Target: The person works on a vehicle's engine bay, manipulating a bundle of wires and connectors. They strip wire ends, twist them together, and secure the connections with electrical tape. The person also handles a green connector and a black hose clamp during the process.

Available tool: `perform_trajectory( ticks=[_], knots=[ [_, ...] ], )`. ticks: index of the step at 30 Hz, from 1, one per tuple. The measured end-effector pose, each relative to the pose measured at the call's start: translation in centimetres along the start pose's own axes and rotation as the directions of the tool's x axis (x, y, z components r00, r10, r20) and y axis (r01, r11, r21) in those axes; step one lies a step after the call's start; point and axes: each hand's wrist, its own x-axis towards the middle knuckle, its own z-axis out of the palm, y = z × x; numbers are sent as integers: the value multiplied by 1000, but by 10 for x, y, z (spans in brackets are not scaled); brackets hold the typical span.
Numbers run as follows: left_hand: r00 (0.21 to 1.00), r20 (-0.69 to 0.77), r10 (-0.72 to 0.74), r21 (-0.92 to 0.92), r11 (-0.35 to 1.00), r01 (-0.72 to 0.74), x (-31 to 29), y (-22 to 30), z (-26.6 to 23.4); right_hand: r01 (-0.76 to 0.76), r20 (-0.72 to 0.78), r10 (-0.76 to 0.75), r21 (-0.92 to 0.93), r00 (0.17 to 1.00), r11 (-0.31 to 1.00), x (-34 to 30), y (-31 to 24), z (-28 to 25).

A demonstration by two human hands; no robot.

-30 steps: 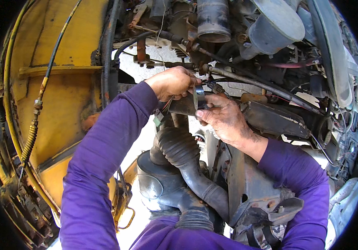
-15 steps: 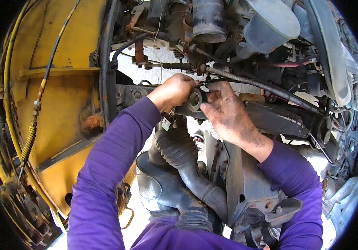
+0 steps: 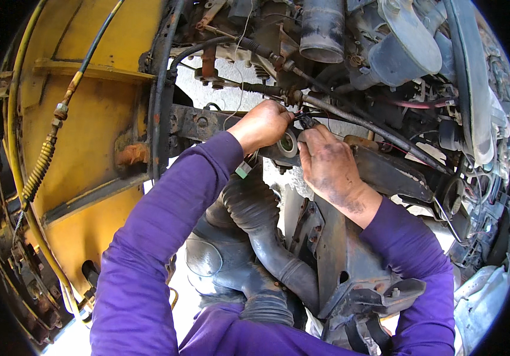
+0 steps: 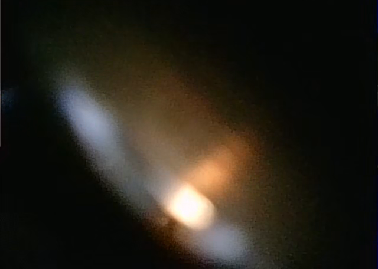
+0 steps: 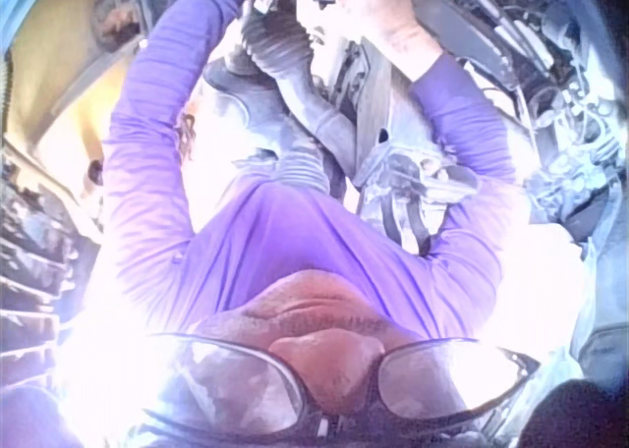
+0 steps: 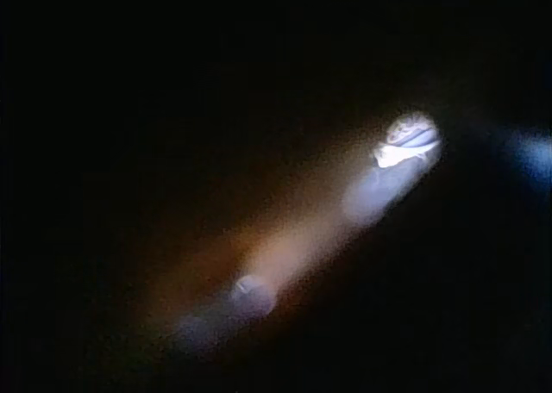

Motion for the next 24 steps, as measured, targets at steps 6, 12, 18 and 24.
perform_trajectory(
  ticks=[6,12,18,24],
  knots=[
    [998,-1,69,141,988,-68,1,-10,-1,141,163,-106,-221,981,965,10,-8,-9],
    [998,-61,20,-34,999,-22,1,-6,8,410,328,-292,-387,898,826,49,11,-39],
    [989,36,-140,-203,969,145,5,18,12,247,87,-234,-188,968,951,67,47,-60],
    [955,160,-250,-350,890,292,9,15,0,-116,229,57,251,972,961,25,16,-65]
  ],
)
